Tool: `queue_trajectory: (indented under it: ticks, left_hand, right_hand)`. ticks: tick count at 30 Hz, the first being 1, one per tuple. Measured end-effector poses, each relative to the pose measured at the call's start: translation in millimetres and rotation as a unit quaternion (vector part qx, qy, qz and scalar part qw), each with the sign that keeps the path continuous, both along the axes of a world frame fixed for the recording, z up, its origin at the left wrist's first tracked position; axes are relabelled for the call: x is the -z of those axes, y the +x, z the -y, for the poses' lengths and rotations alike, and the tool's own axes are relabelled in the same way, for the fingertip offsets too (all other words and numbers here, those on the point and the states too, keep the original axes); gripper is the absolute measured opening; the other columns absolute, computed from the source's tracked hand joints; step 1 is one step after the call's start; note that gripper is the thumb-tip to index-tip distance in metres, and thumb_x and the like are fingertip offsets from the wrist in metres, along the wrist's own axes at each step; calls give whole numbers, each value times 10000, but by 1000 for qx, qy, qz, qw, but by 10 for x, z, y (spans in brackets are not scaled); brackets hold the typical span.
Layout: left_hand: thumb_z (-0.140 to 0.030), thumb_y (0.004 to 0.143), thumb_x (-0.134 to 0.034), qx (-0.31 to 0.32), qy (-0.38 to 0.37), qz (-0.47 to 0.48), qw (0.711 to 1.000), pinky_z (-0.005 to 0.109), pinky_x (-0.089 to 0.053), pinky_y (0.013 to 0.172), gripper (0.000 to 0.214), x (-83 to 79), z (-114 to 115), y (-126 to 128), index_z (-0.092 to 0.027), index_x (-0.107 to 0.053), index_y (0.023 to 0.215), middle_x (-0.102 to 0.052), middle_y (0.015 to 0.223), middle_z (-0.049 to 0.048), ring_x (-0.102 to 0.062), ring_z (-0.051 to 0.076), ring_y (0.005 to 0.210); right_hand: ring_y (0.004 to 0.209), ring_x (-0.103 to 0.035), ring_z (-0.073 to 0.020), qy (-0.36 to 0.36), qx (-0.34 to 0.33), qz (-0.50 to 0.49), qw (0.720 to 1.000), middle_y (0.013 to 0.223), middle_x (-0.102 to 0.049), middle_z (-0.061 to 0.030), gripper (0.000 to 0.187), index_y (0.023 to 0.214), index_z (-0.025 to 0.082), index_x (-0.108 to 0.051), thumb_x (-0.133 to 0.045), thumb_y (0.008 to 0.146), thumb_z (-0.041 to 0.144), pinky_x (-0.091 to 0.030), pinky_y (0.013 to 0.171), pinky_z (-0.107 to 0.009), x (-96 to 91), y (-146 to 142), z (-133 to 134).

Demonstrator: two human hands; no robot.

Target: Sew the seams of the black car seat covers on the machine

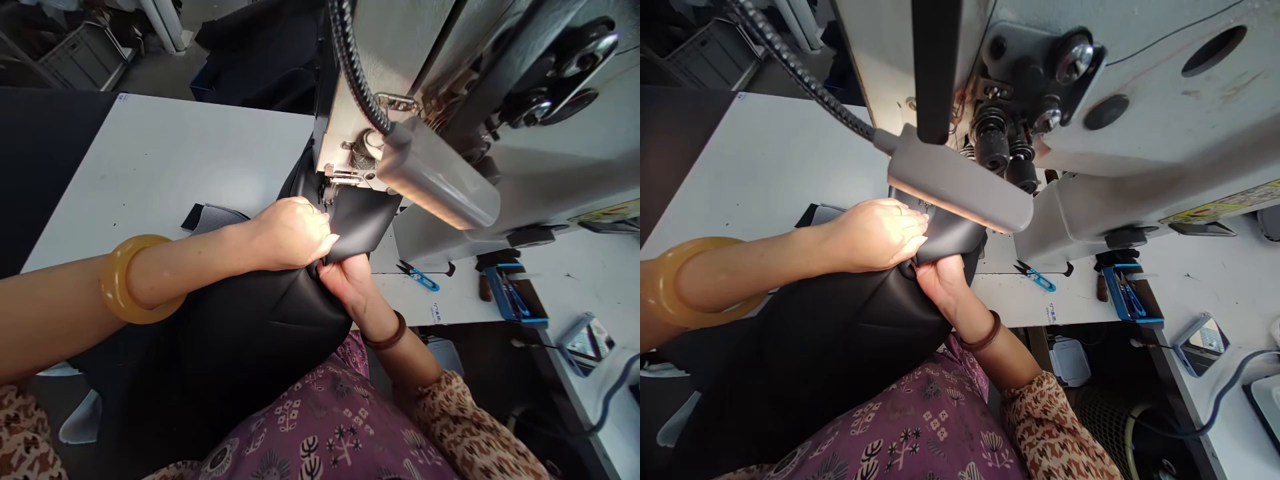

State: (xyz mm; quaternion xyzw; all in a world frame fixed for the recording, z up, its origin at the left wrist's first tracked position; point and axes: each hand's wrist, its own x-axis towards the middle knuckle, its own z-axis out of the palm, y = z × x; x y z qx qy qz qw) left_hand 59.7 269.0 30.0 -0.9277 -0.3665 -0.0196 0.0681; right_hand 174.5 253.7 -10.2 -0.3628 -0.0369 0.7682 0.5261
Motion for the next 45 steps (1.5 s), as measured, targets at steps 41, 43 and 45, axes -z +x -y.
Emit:
queue_trajectory:
  ticks: [41,43,45]
  left_hand:
    - [-199,956,-322,11,58,-54,997,331,-516,749,383,90,-2,-158,-96,-641,1144,-672,1050,133,-626,246,986]
    - [-226,959,-329,-12,42,-56,997,341,-520,747,384,47,79,-135,-93,-655,1112,-667,1017,153,-631,253,947]
    - [-304,957,-365,-48,13,-62,997,362,-529,745,385,12,200,-82,-109,-671,1084,-654,1025,177,-626,284,975]
  right_hand:
    - [829,-659,-100,2,-53,20,998,657,-627,-6,309,611,179,-558,-368,654,-61,-446,1089,-295,-62,152,14]
    - [887,-660,-114,72,-104,70,990,758,-675,-22,255,677,169,-630,-453,693,-14,-450,1086,-310,-78,294,168]
    - [1001,-644,-153,205,-167,200,943,955,-711,-35,196,822,200,-695,-559,741,84,-452,1083,-382,-87,496,323]
